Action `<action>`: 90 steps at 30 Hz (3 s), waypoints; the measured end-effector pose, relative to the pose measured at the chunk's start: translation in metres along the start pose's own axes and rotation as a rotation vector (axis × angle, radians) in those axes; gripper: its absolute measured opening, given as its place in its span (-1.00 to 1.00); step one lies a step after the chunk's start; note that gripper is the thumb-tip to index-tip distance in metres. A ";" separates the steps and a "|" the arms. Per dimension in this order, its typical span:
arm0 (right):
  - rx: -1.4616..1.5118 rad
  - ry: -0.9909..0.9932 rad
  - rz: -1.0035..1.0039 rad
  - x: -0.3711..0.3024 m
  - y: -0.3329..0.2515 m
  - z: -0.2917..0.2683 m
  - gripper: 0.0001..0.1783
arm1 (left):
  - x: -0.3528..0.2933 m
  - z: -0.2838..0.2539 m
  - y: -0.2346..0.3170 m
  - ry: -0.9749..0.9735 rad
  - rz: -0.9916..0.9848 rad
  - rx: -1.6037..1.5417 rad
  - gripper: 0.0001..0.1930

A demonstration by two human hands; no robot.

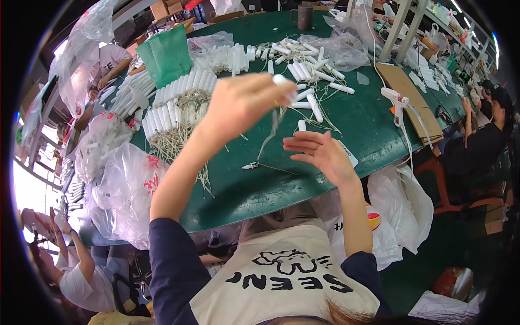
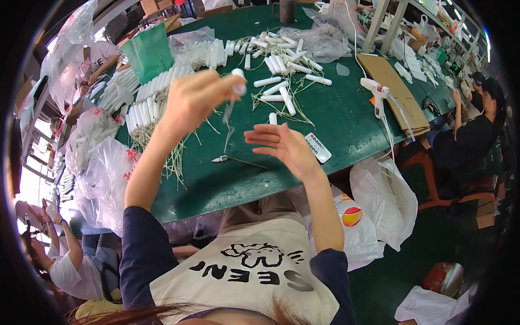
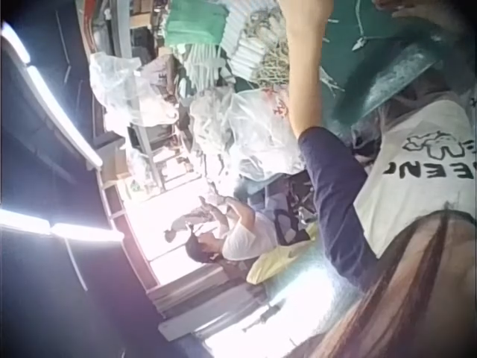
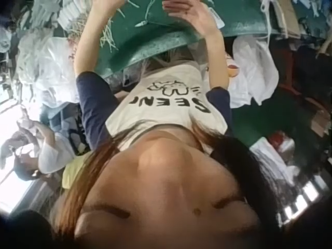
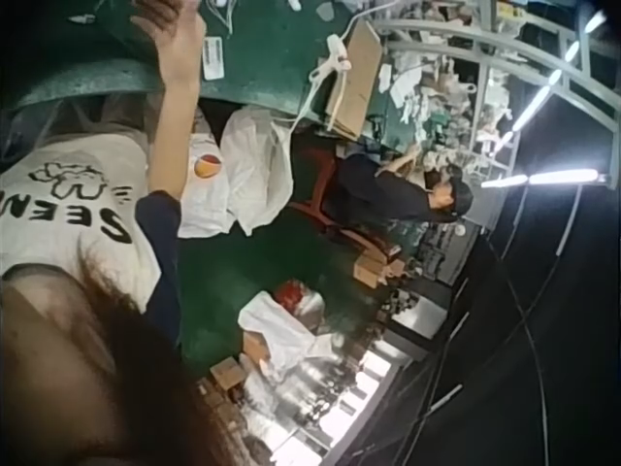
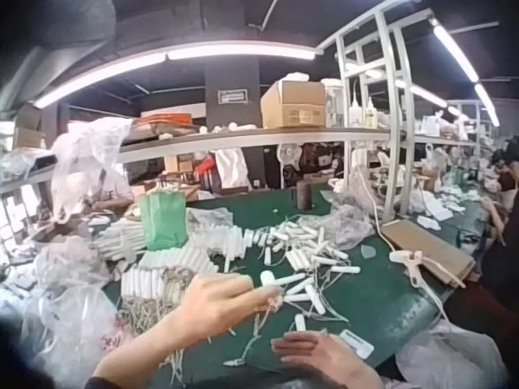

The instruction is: Assembling small white tubes with electrical wires at a factory workbench.

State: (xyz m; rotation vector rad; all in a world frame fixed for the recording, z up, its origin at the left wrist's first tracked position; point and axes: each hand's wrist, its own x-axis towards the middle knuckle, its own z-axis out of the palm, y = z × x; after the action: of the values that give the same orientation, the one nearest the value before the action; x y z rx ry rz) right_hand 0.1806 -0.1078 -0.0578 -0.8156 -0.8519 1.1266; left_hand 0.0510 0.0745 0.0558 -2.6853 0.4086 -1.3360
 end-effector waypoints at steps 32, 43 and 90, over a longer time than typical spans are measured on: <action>-0.522 0.236 -0.100 -0.066 -0.021 0.056 -0.77 | -0.015 -0.003 0.069 -0.325 -0.478 -0.810 -0.34; -0.696 0.292 -0.186 -0.059 -0.013 0.053 -0.77 | -0.007 0.000 0.064 -0.302 -0.076 -0.320 -0.44; -0.780 0.455 -0.208 -0.069 0.017 0.018 -0.73 | -0.093 0.059 0.036 -0.613 -0.771 -0.902 -0.85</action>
State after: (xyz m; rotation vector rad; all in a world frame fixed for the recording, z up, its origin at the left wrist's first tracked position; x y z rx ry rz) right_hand 0.1436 -0.1683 -0.0757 -1.5137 -0.9587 0.3649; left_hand 0.0377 0.0655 -0.0592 -4.0497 -0.1939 -0.2658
